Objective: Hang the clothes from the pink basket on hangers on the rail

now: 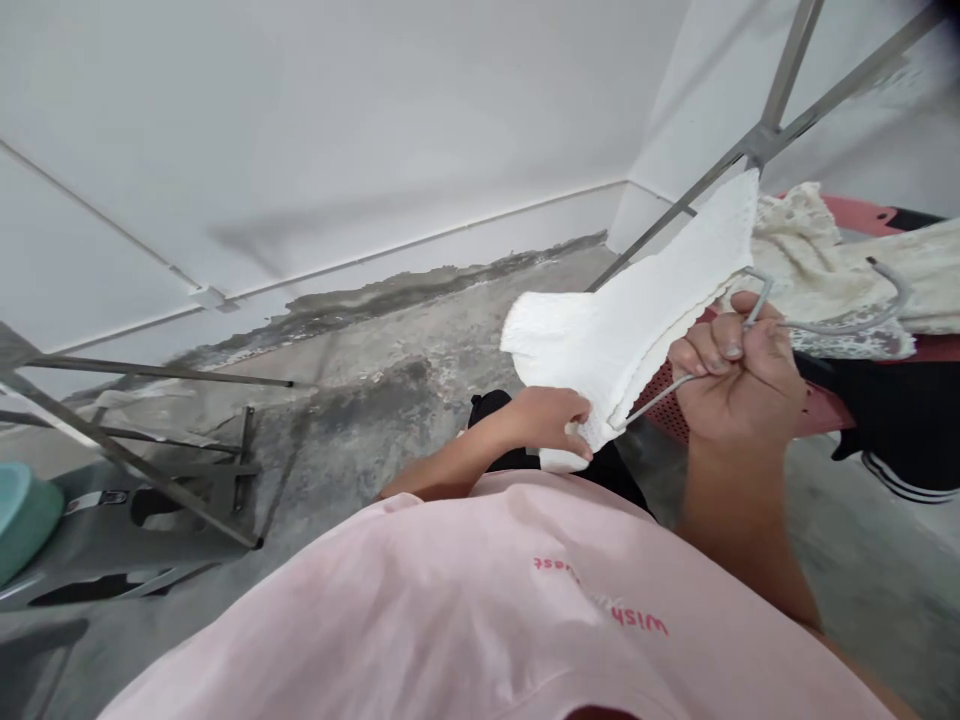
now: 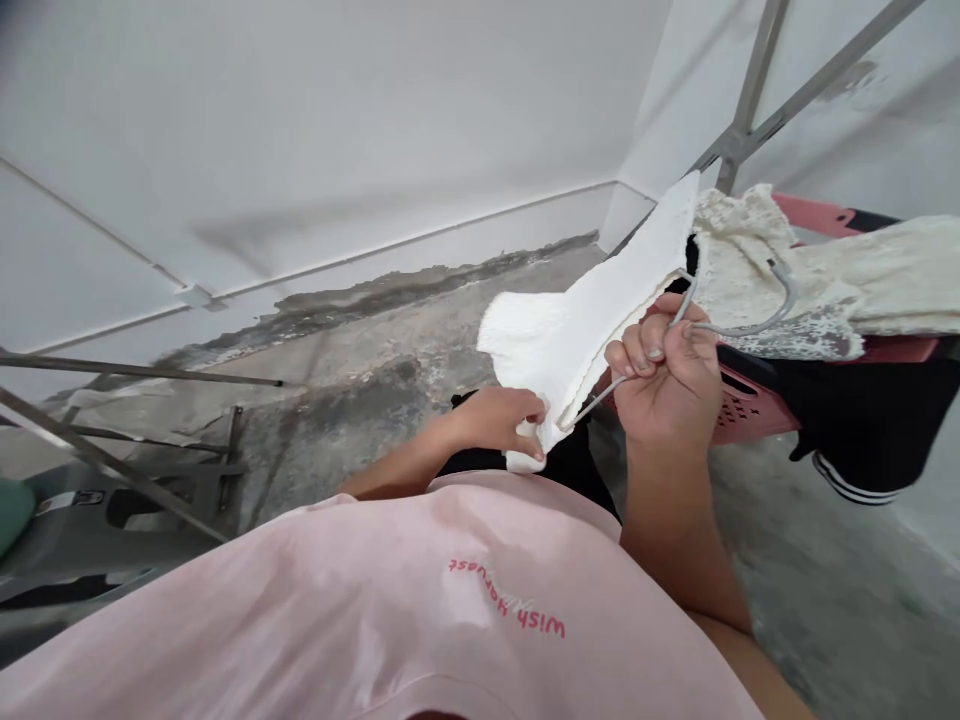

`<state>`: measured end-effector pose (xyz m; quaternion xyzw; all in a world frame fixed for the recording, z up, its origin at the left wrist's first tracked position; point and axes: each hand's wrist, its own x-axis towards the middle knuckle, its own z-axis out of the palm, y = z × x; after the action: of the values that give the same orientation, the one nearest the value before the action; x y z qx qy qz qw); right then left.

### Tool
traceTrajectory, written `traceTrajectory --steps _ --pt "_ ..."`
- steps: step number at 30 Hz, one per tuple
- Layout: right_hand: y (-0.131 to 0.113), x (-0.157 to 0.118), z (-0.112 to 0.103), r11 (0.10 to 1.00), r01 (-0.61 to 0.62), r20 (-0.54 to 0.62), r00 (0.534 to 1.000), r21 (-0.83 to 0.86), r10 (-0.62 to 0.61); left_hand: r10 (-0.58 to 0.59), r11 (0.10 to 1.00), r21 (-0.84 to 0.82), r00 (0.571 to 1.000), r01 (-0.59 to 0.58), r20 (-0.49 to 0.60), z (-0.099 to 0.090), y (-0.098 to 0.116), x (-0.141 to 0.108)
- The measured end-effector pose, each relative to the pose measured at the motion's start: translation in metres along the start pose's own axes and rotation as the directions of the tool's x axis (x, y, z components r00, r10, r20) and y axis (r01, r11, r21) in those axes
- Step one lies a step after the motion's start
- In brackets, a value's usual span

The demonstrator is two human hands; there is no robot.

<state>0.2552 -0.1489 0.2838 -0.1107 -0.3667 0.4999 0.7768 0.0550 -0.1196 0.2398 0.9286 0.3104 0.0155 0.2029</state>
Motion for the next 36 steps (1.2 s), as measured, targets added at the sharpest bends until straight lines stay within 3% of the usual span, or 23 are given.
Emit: traceTrajectory --steps 4,11,17,20,22,24,26,27,29,30,32,36 --pt "0.001 0.001 -0.007 0.999 0.02 -0.051 0.999 0.047 -0.018 0.02 1.0 0.007 0.999 -0.02 0.042 0.017 0.002 0.001" --pt "-0.005 0.002 -0.003 0.996 0.045 -0.211 0.977 0.083 -0.027 0.116 0.992 -0.047 0.993 -0.116 -0.016 0.008 0.009 -0.003" --pt "-0.004 0.0 -0.005 0.993 0.082 -0.191 0.979 0.082 -0.065 0.025 0.996 -0.088 0.999 -0.027 -0.023 0.013 0.015 -0.003" --pt "-0.005 -0.001 -0.005 0.992 0.08 -0.149 0.987 0.098 -0.065 0.072 0.979 -0.185 0.995 -0.084 -0.074 0.017 0.016 -0.006" --pt "-0.004 -0.003 -0.004 0.994 0.063 -0.127 0.991 0.088 -0.051 0.104 0.914 -0.38 0.987 -0.142 -0.119 0.016 0.016 -0.009" --pt "-0.001 -0.005 -0.002 1.0 0.002 -0.088 0.996 0.025 0.0 0.066 0.734 -0.646 0.969 -0.209 -0.239 0.011 0.014 -0.011" --pt "0.003 -0.007 0.001 0.996 -0.072 -0.05 0.996 -0.054 0.069 -0.084 0.513 -0.798 0.907 -0.316 -0.412 0.002 0.011 -0.013" --pt "0.005 -0.008 0.002 0.992 -0.1 -0.046 0.994 -0.075 0.097 -0.164 0.461 -0.807 0.857 -0.37 -0.488 -0.002 0.01 -0.014" --pt "0.007 -0.009 0.002 0.99 -0.13 -0.074 0.989 -0.049 0.126 -0.226 0.526 -0.754 0.79 -0.393 -0.57 -0.01 0.006 -0.017" --pt "0.008 -0.009 0.001 0.99 -0.139 -0.099 0.986 -0.014 0.137 -0.211 0.602 -0.716 0.793 -0.355 -0.571 -0.013 0.004 -0.02" --pt "0.009 -0.008 0.0 0.986 -0.155 -0.144 0.976 0.059 0.162 -0.168 0.717 -0.65 0.843 -0.251 -0.511 -0.016 0.002 -0.025" --pt "0.014 -0.007 -0.001 0.977 -0.179 -0.148 0.97 0.114 0.195 -0.116 0.761 -0.639 0.944 -0.115 -0.309 -0.012 0.002 -0.034"
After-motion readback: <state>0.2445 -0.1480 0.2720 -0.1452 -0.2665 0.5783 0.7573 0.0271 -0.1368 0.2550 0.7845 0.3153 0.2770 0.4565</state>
